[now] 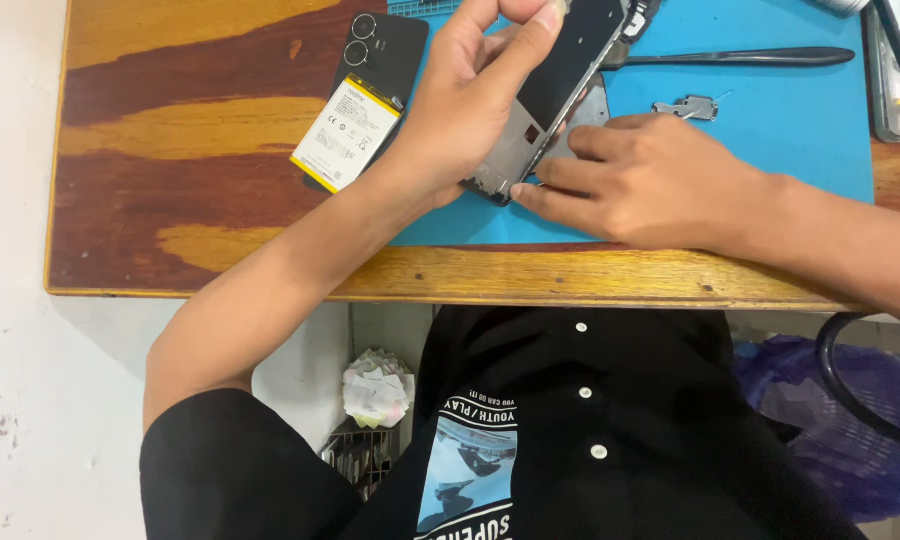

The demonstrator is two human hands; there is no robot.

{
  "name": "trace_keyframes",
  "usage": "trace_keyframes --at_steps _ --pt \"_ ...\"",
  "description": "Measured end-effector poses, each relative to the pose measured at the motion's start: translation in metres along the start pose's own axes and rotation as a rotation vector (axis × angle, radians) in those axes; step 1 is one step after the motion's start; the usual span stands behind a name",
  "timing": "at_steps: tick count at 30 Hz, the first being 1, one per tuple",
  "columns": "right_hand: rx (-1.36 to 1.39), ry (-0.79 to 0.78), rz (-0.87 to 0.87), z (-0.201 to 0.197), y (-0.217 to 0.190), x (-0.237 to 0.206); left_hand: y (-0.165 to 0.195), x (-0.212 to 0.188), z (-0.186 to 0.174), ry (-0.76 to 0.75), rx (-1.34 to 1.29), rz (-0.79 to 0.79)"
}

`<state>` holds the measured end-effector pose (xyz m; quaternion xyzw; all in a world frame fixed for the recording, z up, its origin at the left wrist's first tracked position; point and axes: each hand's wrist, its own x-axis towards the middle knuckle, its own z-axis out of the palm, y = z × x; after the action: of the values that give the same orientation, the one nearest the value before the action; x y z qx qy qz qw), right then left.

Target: The person disassembles a smartphone on a blue mat, using tweezers and a brush to remove the battery and internal components. They clean the interior with a brush and handle the motherboard and other parts, then reassemble the phone by placing components back into the chassis.

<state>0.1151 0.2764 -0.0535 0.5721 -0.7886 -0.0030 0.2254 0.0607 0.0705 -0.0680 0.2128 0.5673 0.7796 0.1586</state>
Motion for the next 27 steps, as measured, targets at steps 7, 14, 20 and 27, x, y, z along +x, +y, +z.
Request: trace_keyframes --at_steps 7,14,20,27 --pt "0.035 -0.001 0.028 -0.0016 0.0037 -0.0032 -0.0026 0.0012 -0.0002 0.016 0.005 -0.016" --pt "-0.014 0.001 0.004 -0.0028 0.0026 -0.0017 -0.0056 0.0036 0.0009 0.029 0.068 -0.015" --pt "-0.072 -0.024 -0.023 -0.0027 -0.0004 0.0007 -0.0063 0.0041 0.0014 0.018 0.075 -0.007" --pt "0.022 0.008 -0.019 -0.0048 0.0014 -0.0010 -0.0078 0.0029 0.0012 0.024 0.110 0.031"
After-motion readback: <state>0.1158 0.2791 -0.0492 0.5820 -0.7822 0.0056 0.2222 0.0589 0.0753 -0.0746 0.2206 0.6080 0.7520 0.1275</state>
